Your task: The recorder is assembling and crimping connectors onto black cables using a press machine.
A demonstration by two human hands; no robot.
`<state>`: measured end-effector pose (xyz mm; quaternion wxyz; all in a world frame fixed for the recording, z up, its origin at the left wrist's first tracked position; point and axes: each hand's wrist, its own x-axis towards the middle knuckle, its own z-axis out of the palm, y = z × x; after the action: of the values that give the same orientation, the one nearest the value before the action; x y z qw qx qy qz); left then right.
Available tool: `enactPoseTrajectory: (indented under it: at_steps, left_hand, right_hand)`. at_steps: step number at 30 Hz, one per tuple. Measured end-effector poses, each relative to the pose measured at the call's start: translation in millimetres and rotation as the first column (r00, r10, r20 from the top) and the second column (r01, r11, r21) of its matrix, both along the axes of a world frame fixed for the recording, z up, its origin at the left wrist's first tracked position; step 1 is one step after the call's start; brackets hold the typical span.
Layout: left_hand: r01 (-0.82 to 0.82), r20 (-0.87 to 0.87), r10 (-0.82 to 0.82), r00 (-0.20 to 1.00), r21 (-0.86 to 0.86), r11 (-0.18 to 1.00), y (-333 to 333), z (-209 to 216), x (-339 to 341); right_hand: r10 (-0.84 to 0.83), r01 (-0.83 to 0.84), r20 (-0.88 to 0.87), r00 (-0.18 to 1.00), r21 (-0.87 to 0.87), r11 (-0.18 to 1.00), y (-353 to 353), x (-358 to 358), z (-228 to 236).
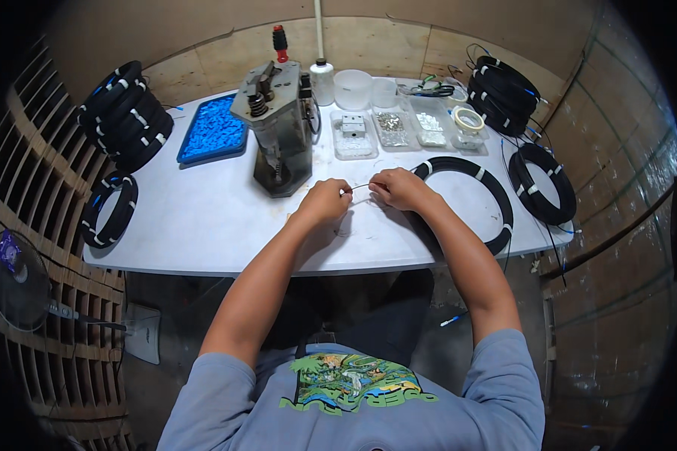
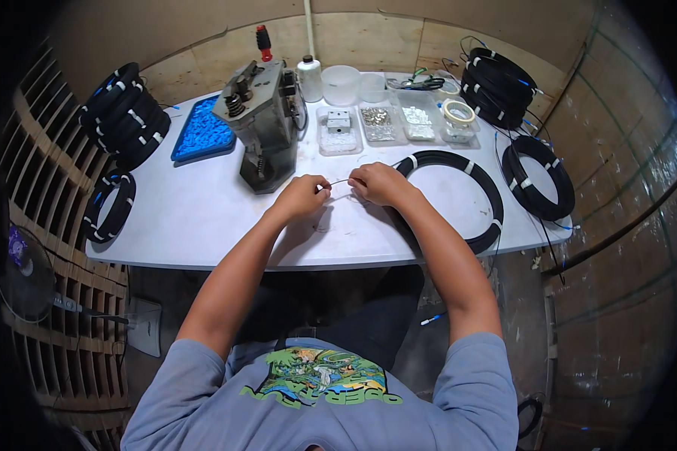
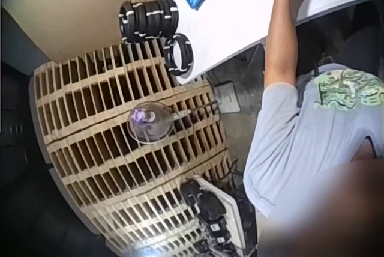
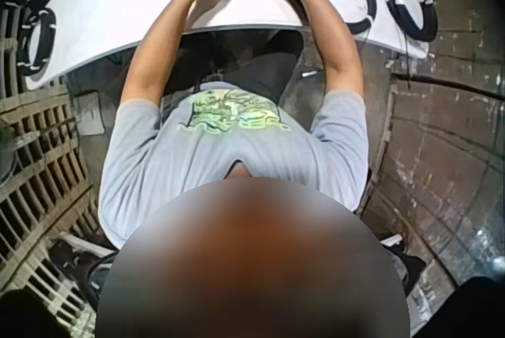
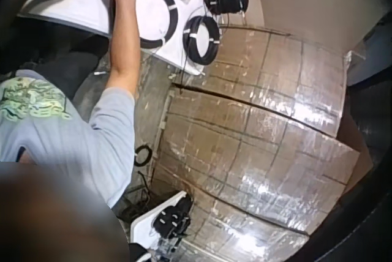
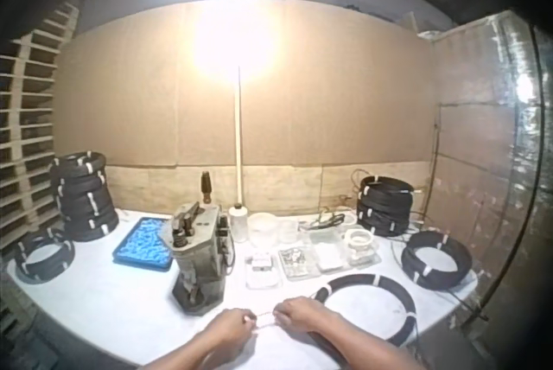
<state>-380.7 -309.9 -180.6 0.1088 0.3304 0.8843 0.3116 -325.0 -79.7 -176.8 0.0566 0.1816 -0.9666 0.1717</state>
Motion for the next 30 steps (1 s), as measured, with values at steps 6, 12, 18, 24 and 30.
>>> enactPoseTrajectory:
  at_steps: [6,12,18,24,30]
  left_hand:
    - [-0.131,-0.122,0.141,0.982,0.088,0.987,-59,17,20]
    - [-0.099,-0.173,0.152,0.973,0.282,0.954,-84,1,15]
    - [-0.036,-0.26,0.167,0.951,0.445,0.895,-107,-10,-8]
    - [0.022,-0.288,0.114,0.951,0.43,0.902,-125,-12,-30]
    - [0.086,-0.3,0.042,0.953,0.402,0.912,-136,-4,-42]
  right_hand:
    - [0.021,-0.042,-0.108,0.994,-0.196,0.98,-34,8,-7]
    - [-0.025,-0.002,-0.292,0.956,-0.093,0.996,-80,0,-23]
    - [-0.137,0.088,-0.326,0.935,-0.161,0.983,-101,-11,-24]
    - [-0.075,0.024,-0.343,0.936,-0.149,0.989,-127,-25,-18]
    - [0.0,-0.062,-0.378,0.926,-0.15,0.987,-148,-45,-12]
